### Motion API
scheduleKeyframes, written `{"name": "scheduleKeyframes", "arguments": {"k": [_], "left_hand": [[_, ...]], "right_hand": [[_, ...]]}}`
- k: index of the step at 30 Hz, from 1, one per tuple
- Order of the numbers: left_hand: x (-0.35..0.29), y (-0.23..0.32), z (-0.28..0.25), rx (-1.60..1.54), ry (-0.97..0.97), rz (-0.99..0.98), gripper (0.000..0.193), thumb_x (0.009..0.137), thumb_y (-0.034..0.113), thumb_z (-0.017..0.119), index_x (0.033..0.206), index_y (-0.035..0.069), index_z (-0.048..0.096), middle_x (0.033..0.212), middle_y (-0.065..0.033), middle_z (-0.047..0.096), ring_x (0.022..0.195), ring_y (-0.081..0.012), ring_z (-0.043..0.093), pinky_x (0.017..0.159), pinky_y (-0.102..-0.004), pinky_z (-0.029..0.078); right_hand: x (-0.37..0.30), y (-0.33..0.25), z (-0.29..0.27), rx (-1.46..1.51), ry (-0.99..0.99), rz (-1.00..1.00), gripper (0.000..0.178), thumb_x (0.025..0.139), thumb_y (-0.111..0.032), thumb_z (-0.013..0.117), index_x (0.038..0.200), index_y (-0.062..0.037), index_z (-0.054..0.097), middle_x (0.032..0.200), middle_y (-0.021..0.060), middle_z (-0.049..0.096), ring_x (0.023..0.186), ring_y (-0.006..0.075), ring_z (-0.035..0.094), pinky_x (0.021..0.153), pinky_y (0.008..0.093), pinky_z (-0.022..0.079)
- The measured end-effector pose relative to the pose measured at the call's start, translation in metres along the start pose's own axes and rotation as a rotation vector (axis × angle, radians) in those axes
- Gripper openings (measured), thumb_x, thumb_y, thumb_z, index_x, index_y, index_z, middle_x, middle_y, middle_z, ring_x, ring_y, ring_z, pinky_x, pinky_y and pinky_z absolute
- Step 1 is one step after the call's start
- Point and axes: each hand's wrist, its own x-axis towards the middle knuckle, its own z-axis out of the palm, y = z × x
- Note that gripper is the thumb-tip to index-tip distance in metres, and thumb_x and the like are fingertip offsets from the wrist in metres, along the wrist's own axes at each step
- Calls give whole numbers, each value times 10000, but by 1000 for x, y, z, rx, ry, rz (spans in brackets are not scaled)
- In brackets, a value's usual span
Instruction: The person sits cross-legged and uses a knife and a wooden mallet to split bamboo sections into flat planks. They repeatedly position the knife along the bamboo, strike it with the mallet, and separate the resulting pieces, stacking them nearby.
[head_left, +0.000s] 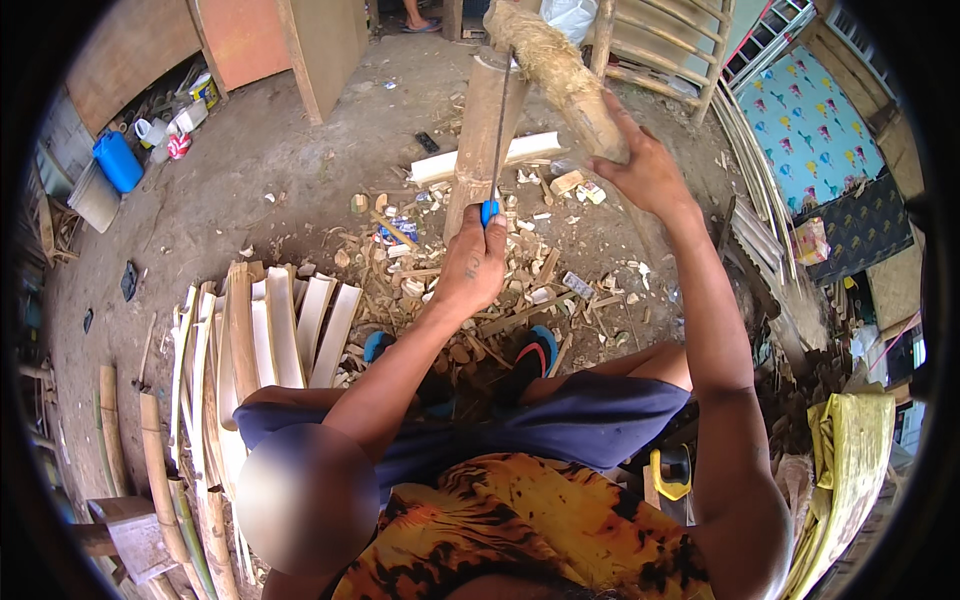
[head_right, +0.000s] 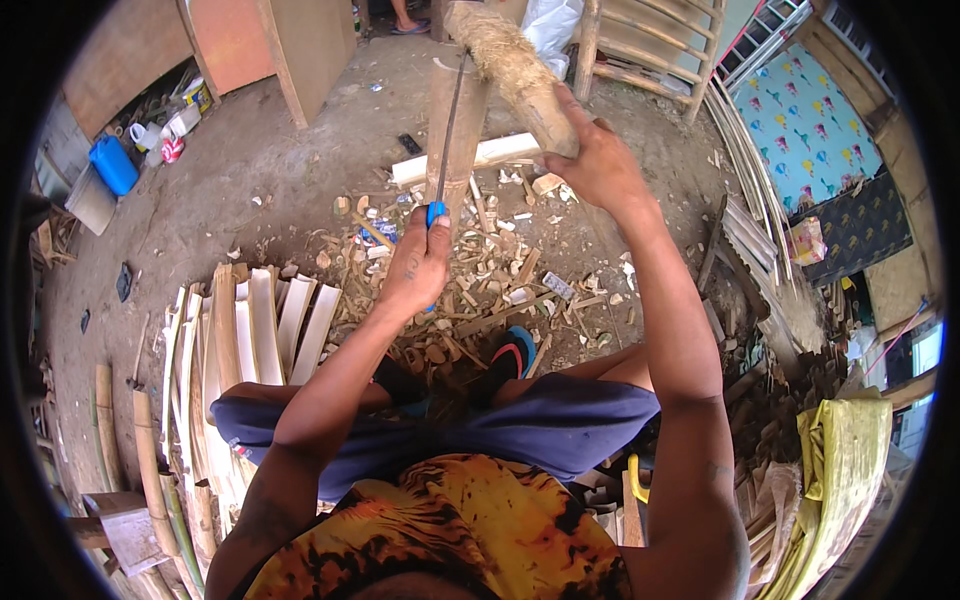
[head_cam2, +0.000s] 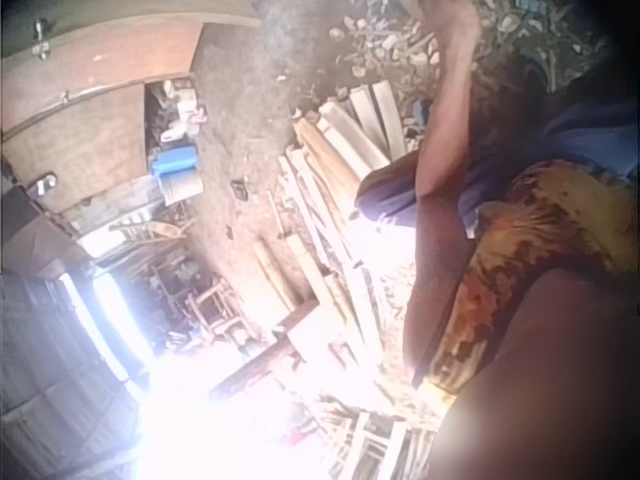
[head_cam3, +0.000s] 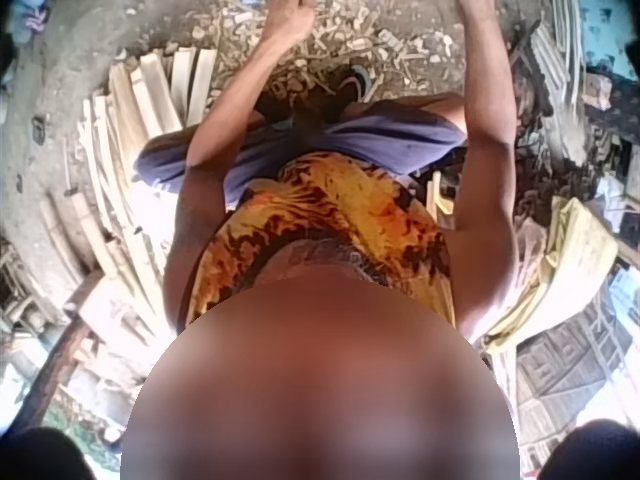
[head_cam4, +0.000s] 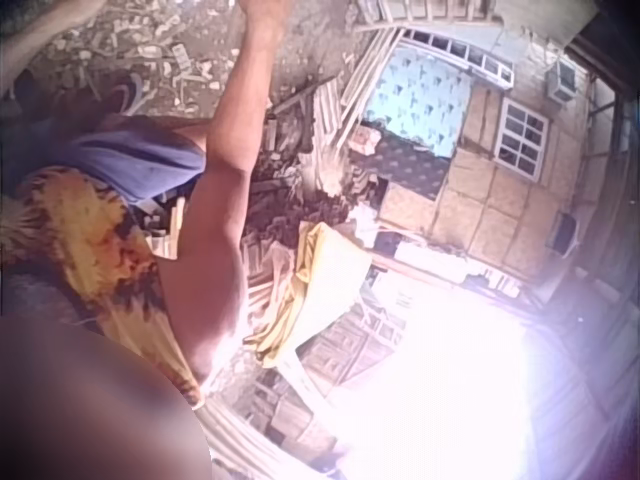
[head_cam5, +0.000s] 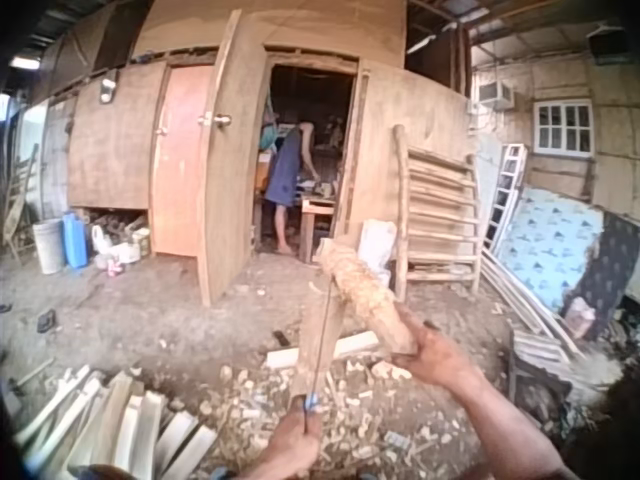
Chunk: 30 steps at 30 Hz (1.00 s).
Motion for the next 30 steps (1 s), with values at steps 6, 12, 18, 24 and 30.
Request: {"name": "scheduleKeyframes", "arguments": {"k": [6,12,18,24,30], "left_hand": [[-2,-2,1,-5,2,17,371,1093,340,418,1228,0,481,833,-285,669,760,-484,674,683,-563,473],[3,-7,-4,112,57,68,372,1087,333,423,1235,-6,465,825,-294,667,749,-499,669,691,-595,456],[4,-12,-18,131,19,-6,477,1086,398,402,1297,-23,476,1038,-312,645,992,-498,632,865,-540,457],[12,-16,-9,99,63,53,388,1077,303,427,1267,-33,458,840,-306,656,810,-533,651,729,-594,462],[9,-35,2,195,-51,-137,465,1074,386,415,1283,-24,479,973,-314,655,926,-512,647,850,-544,480]], "right_hand": [[-1,-3,-3,6,-10,5,962,810,-309,823,1611,-333,291,1189,270,670,1133,405,667,1017,465,507],[7,13,15,68,1,-10,978,802,-317,838,1614,-277,294,1252,276,654,1138,401,670,1021,452,511],[32,13,-32,559,208,-24,999,789,-311,886,1560,-33,316,1272,259,653,1091,327,689,946,413,569],[67,-60,-112,864,745,-548,584,865,-53,773,1341,13,442,1189,141,654,919,210,680,831,355,582],[26,-28,20,-331,-397,-88,979,754,-252,863,1559,-89,330,1267,277,636,1107,401,680,992,488,555]]}}
